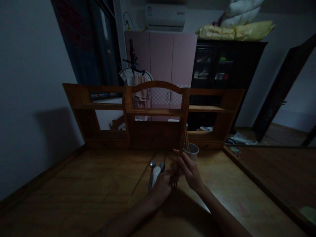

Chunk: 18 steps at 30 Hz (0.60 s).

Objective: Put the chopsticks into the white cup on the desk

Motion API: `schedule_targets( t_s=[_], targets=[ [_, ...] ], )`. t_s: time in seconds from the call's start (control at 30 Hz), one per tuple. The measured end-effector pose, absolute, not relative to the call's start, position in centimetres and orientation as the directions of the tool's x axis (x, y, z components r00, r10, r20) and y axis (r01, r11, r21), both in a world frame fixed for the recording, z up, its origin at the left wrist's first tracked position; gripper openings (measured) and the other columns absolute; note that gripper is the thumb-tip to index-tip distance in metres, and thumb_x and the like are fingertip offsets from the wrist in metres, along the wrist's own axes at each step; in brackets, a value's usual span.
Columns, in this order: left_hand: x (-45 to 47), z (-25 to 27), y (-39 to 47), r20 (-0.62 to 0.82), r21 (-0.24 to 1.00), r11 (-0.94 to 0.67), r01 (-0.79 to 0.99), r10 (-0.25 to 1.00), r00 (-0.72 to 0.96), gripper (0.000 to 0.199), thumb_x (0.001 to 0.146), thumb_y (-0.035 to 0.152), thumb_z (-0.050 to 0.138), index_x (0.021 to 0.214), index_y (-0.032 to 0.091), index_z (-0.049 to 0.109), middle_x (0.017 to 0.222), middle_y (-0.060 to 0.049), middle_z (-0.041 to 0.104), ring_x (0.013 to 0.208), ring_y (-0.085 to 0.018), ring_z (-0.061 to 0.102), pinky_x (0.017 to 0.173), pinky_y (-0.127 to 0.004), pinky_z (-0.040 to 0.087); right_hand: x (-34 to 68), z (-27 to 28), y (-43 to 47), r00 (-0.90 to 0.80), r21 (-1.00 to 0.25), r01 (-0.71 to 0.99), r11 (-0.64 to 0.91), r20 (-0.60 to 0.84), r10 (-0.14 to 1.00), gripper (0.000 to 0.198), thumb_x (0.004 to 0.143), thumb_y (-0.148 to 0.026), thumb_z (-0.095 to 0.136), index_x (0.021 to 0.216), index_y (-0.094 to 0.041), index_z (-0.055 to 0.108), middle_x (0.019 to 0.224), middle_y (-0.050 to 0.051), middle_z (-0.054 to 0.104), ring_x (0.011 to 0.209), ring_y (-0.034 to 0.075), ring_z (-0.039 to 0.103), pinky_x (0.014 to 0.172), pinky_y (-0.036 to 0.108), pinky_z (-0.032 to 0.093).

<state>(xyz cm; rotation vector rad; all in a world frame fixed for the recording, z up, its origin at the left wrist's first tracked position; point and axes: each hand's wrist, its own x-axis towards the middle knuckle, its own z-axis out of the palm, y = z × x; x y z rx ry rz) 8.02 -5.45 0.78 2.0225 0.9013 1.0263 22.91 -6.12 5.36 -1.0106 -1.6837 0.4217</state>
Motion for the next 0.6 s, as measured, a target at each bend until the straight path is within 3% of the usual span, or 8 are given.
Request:
schedule_targets(
  t_s=[0.27, 0.6],
  targets=[
    [8.29, 1.35, -6.05, 0.329, 0.830, -0.486, 0.274, 0.822, 0.464, 0.020, 0.087, 0.018, 0.046, 0.092, 0.017, 0.065, 0.091, -0.005, 0.068, 0.081, -0.018, 0.060, 0.071, -0.024, 0.043, 22.99, 5.30, -6.05, -0.027, -0.710, 0.414, 0.570, 0.616, 0.787, 0.036, 0.097, -0.035, 0.040, 0.125, -0.021, 0.057, 0.074, 0.000, 0.054, 0.067, 0.016, 0.050, 0.063, 0.025, 0.040],
    [8.18, 1.56, -6.48, 0.330, 0.824, -0.488, 0.287, 0.826, 0.457, 0.022, 0.090, 0.020, 0.044, 0.097, 0.019, 0.065, 0.095, -0.005, 0.068, 0.085, -0.018, 0.061, 0.074, -0.025, 0.042, 23.09, 5.24, -5.92, -0.053, -0.742, 0.370, 0.559, 0.584, 0.810, 0.035, 0.097, -0.035, 0.041, 0.126, -0.021, 0.056, 0.069, -0.001, 0.053, 0.064, 0.014, 0.050, 0.060, 0.024, 0.039]
  ],
)
